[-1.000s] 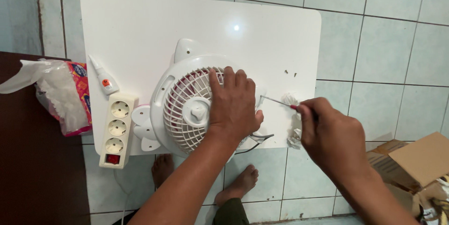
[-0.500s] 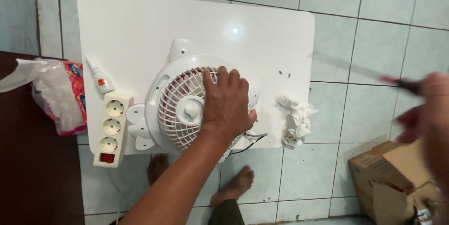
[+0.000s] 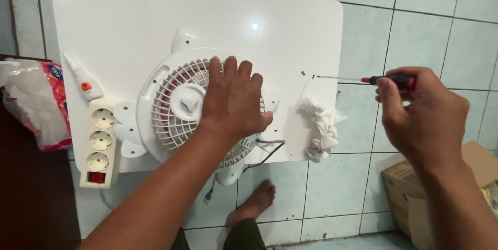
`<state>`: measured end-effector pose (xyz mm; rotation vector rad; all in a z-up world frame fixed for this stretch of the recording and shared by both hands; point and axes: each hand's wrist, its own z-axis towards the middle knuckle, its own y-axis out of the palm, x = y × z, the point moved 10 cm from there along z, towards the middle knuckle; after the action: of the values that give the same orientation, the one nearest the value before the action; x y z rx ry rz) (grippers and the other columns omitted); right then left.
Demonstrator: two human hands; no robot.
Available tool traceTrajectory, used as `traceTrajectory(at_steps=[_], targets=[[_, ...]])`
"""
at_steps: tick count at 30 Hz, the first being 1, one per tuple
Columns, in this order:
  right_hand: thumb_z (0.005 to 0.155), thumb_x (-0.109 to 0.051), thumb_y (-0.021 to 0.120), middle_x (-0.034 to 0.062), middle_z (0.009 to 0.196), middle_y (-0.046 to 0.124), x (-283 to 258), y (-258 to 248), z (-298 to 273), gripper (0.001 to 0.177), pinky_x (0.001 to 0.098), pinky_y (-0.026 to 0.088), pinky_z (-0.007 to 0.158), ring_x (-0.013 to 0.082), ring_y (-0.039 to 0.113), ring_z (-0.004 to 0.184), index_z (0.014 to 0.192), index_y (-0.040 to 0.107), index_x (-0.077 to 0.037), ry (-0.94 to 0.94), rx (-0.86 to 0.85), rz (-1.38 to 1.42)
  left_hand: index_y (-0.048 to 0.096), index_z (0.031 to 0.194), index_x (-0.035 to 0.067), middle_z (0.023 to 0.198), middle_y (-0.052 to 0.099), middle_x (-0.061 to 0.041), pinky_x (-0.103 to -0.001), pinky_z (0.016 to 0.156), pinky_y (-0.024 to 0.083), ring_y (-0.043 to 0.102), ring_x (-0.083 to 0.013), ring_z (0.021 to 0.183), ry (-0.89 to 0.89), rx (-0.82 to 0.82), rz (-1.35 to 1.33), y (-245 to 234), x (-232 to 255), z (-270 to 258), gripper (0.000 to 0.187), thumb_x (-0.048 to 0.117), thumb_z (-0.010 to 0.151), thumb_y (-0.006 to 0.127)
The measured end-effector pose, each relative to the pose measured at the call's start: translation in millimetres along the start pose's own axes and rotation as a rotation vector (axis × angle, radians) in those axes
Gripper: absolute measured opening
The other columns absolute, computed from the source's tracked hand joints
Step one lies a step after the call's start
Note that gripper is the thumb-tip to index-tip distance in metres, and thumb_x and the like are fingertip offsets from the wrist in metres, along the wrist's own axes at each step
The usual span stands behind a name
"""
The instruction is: The person uses a screwdriver to tighten screws on the back of a white and pink fan placed on a white table. After securing the screws, the person plugs the fan's power cord into a nearby power strip.
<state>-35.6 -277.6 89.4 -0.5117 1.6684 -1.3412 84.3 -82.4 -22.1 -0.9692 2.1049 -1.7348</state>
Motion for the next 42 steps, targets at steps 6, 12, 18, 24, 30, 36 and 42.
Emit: traceTrajectory(at_steps=[6, 12, 18, 24, 30, 36, 42], targets=[[0.11, -0.014, 0.071, 0.0082, 0.093, 0.077, 27.4, 9.7, 8.6, 0.014, 0.0257, 0.056, 0.078, 0.0146, 0.076, 0.087, 0.113, 0.07, 0.0, -0.002, -0.037, -0.09, 0.073, 0.103, 0.008, 0.108, 0.063, -0.011, -0.053, 0.103, 0.029, 0.051, -0.0314, 0.111, -0.007, -0.054, 0.024, 2.5, -1.5, 2.6, 0.06, 0.06, 0.073, 0.073], [0.109, -0.017, 0.07, 0.0074, 0.094, 0.076, 35.1, 17.2, 12.2, 0.018, 0.0246, 0.056, 0.078, 0.0135, 0.075, 0.088, 0.113, 0.069, 0.0, 0.027, -0.044, -0.002, 0.073, 0.101, 0.008, 0.108, 0.063, -0.012, -0.053, 0.103, 0.029, 0.051, -0.0316, 0.112, -0.003, -0.037, 0.019, 1.7, -1.2, 2.8, 0.059, 0.059, 0.072, 0.074], [0.109, -0.017, 0.07, 0.0073, 0.091, 0.076, 32.0, 25.3, 13.2, 0.017, 0.0256, 0.057, 0.076, 0.0143, 0.075, 0.086, 0.112, 0.07, 0.0, 0.02, -0.068, -0.04, 0.074, 0.1, 0.007, 0.107, 0.064, -0.012, -0.055, 0.105, 0.027, 0.051, -0.0326, 0.113, 0.0, 0.009, 0.014, 0.0, -0.7, 1.3, 0.061, 0.06, 0.07, 0.074], [0.111, -0.018, 0.071, 0.0079, 0.093, 0.076, 22.9, 22.5, 15.2, 0.018, 0.0261, 0.057, 0.077, 0.0151, 0.075, 0.088, 0.114, 0.071, -0.001, -0.018, -0.062, -0.102, 0.073, 0.103, 0.007, 0.109, 0.063, -0.014, -0.056, 0.106, 0.027, 0.05, -0.0339, 0.114, -0.005, -0.016, -0.004, 2.7, -1.2, 0.7, 0.061, 0.059, 0.072, 0.074], [0.104, -0.011, 0.066, 0.015, 0.089, 0.075, -5.3, -4.6, 13.2, 0.018, 0.0288, 0.057, 0.078, 0.0191, 0.073, 0.084, 0.107, 0.067, 0.006, -0.038, -0.024, -0.058, 0.073, 0.099, 0.006, 0.107, 0.064, -0.014, -0.057, 0.105, 0.028, 0.052, -0.0341, 0.113, 0.007, 0.077, -0.029, -3.5, -0.6, -0.7, 0.055, 0.054, 0.074, 0.071], [0.108, -0.015, 0.054, 0.0216, 0.105, 0.07, 40.8, -27.7, -37.6, 0.028, 0.0337, 0.058, 0.074, 0.0227, 0.072, 0.094, 0.122, 0.052, 0.009, 0.265, -0.018, 0.262, 0.072, 0.101, 0.006, 0.107, 0.066, -0.012, -0.056, 0.107, 0.035, 0.058, -0.0288, 0.11, 0.003, 0.221, -0.086, -4.8, -5.6, 0.3, 0.031, 0.032, 0.086, 0.064], [0.106, -0.015, 0.053, 0.0251, 0.106, 0.072, 130.4, -32.6, -180.1, 0.03, 0.0353, 0.062, 0.076, 0.0288, 0.075, 0.094, 0.126, 0.058, 0.008, 0.383, -0.108, 0.311, 0.072, 0.1, 0.005, 0.108, 0.066, -0.012, -0.058, 0.108, 0.037, 0.059, -0.0295, 0.11, 0.047, 0.297, -0.16, -4.5, -7.8, 9.8, 0.029, 0.028, 0.082, 0.071]])
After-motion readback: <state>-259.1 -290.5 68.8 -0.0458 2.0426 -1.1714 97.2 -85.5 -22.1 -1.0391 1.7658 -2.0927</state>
